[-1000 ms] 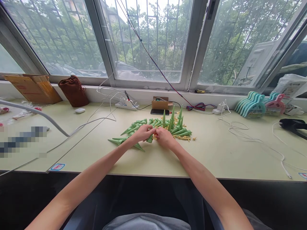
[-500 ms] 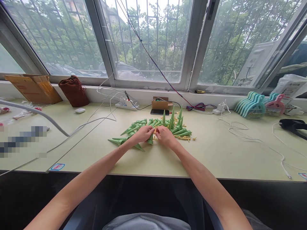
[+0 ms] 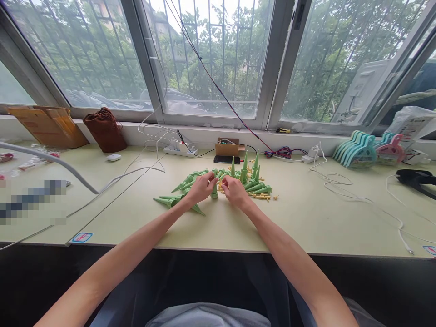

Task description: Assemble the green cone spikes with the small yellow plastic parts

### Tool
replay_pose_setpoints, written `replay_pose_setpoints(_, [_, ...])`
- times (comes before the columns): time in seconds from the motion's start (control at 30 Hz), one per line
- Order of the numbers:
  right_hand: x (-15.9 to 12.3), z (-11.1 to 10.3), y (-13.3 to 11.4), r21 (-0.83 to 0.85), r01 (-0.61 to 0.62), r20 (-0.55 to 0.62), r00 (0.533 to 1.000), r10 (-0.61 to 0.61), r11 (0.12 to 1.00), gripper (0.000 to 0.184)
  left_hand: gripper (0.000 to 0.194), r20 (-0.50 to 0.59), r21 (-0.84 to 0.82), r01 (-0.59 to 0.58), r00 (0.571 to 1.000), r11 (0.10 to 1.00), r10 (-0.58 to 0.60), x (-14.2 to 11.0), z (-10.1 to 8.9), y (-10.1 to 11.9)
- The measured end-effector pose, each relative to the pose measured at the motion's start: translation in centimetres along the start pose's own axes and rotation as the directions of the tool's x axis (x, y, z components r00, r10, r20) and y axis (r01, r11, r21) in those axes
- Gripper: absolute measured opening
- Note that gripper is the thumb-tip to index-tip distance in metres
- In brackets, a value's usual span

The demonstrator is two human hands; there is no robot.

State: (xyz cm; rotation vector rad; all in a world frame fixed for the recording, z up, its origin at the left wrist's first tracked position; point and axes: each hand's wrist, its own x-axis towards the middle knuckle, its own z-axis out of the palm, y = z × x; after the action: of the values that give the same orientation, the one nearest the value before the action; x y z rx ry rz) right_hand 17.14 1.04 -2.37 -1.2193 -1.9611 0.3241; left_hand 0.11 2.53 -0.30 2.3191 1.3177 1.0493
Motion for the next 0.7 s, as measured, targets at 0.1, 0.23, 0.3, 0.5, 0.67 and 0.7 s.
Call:
replay_pose_setpoints(0.1, [0.09,0.04,0.16,0.002,0.025,-0.035,0.999,-0.025,1.0,0.018,0.023,-0.005,-0.007,-0.003,1.0,1.0,0.003,-0.03,0.01,0.05])
replay_pose_setpoints(0.23, [0.2,0.21,0.51,-0.033,0.079,-0.064,0.995,-0.081,0.996,0.02,0.023,-0.007,-0.021,-0.003,1.0,1.0,0.003,-0.14,-0.13,0.37])
replay_pose_setpoints(0.3, [0.21,0.24,0.6,-0.044,0.076,-0.066,0.995,-0.078,0.996,0.02,0.022,-0.005,-0.016,-0.014,1.0,1.0,0.014,-0.21,-0.22,0.56])
replay_pose_setpoints(0.5, [0.13,-0.12,0.08,-0.01,-0.001,-0.071,0.997,0.001,1.0,0.019,0.02,0.105,-0.008,-0.061,0.993,0.998,0.062,-0.29,-0.24,0.74])
replay_pose_setpoints(0.67, [0.06,-0.27,-0.17,0.017,-0.05,-0.072,0.996,0.051,0.999,0.019,0.012,0.204,-0.042,-0.073,0.976,0.996,0.08,-0.23,-0.08,0.3])
replay_pose_setpoints(0.7, [0.06,-0.26,-0.16,0.019,-0.055,-0.076,0.996,0.057,0.998,0.018,0.011,0.208,-0.047,-0.072,0.975,0.996,0.081,-0.22,-0.06,0.19])
